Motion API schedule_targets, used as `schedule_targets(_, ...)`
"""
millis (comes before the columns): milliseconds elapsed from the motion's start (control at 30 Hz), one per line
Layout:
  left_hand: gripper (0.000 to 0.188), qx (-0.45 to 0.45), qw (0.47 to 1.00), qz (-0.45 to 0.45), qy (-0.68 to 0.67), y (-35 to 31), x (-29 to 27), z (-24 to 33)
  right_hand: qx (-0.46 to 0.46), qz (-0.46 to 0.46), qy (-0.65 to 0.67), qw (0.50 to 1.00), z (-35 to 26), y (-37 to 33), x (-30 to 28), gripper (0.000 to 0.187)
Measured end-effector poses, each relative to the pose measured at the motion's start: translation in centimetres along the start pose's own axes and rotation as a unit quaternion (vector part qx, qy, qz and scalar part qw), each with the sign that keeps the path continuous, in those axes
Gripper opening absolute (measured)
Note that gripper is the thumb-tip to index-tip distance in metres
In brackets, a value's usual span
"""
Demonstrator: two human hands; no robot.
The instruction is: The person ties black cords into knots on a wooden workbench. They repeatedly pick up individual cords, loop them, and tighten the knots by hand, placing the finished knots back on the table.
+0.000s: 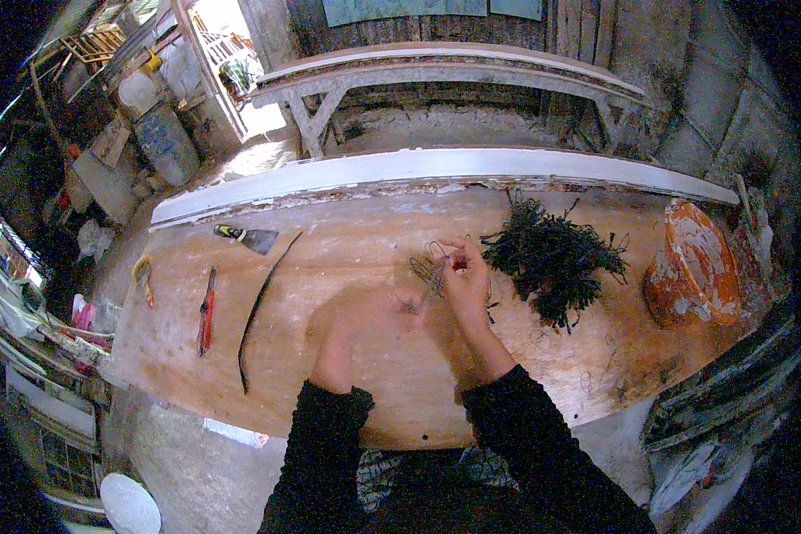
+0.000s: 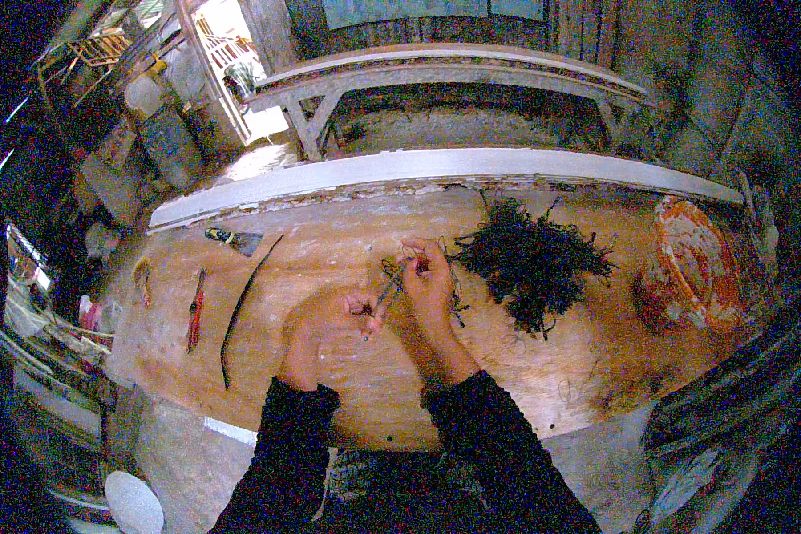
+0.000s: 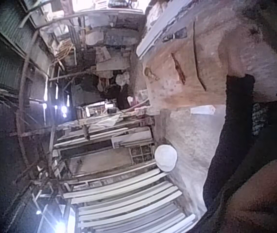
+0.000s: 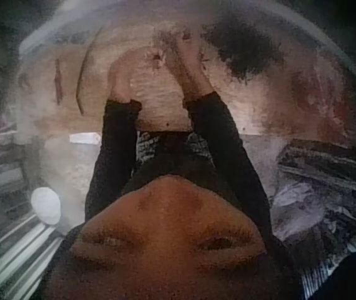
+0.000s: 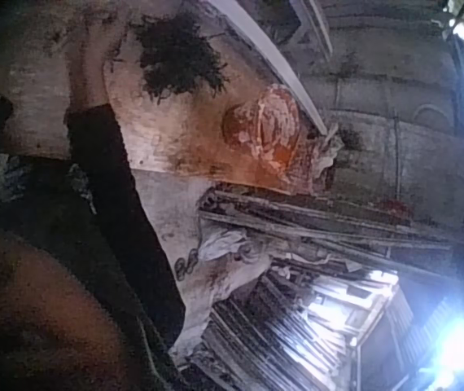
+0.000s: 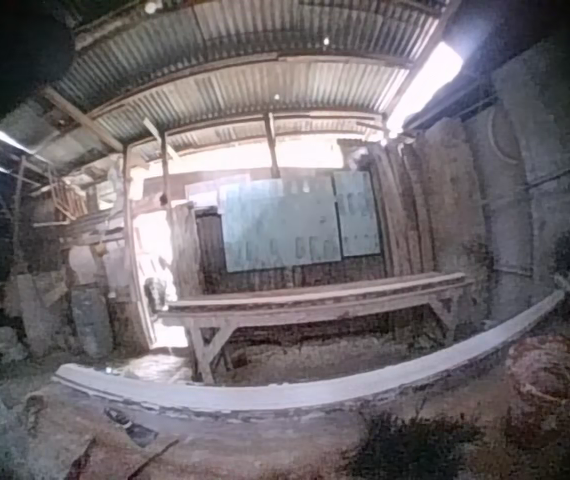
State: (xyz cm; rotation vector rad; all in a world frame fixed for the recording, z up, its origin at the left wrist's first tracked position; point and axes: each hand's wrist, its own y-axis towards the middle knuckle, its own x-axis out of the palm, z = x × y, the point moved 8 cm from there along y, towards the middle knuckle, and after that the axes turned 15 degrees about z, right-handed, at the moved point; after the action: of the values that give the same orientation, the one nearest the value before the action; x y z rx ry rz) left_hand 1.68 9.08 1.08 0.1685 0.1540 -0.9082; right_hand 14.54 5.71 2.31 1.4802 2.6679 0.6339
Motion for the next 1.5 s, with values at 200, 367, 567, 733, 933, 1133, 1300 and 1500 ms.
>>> schedule_targets(200, 0.008, -0.089, 0.961, 0.252, -0.070, -0.5, -4.6, -1.1, 0.001, 0.015, -0.074, 0.997, 0.7, 0.4, -0.4, 0.008)
schedule_targets(367, 0.013, -0.084, 0.881, 0.454, 0.104, -0.8, -10.2, -3.7, 0.198, -0.227, -0.019, 0.953, 2.0, -2.9, 3.0, 0.009)
schedule_targets(567, 0.017, -0.045, 0.857, 0.500, 0.111, -1.0, -11.2, -4.0, 0.112, -0.337, 0.133, 0.925, -1.1, -5.9, 5.4, 0.009)
schedule_targets(733, 0.015, -0.043, 0.894, 0.424, 0.137, -0.1, -10.3, -3.9, 0.279, -0.315, 0.101, 0.902, 0.0, -5.7, 4.6, 0.005)
schedule_targets(933, 0.013, -0.076, 0.937, 0.329, 0.084, 0.8, -6.3, -2.7, 0.222, -0.245, 0.143, 0.933, 0.8, -3.6, 4.2, 0.005)
schedule_targets(1133, 0.007, -0.119, 0.990, 0.075, 0.000, 0.2, 0.2, -0.2, 0.042, -0.071, -0.058, 0.995, 1.3, -0.3, 1.0, 0.007)
schedule_targets(1300, 0.006, -0.081, 0.993, 0.084, -0.037, -0.3, 0.9, -0.8, 0.015, -0.012, -0.103, 0.995, 1.2, 0.5, 0.2, 0.006)
schedule_targets(1500, 0.010, -0.041, 0.909, 0.405, 0.087, -0.8, -8.1, -1.1, 0.103, -0.084, -0.062, 0.989, 0.5, -0.2, 0.7, 0.006)
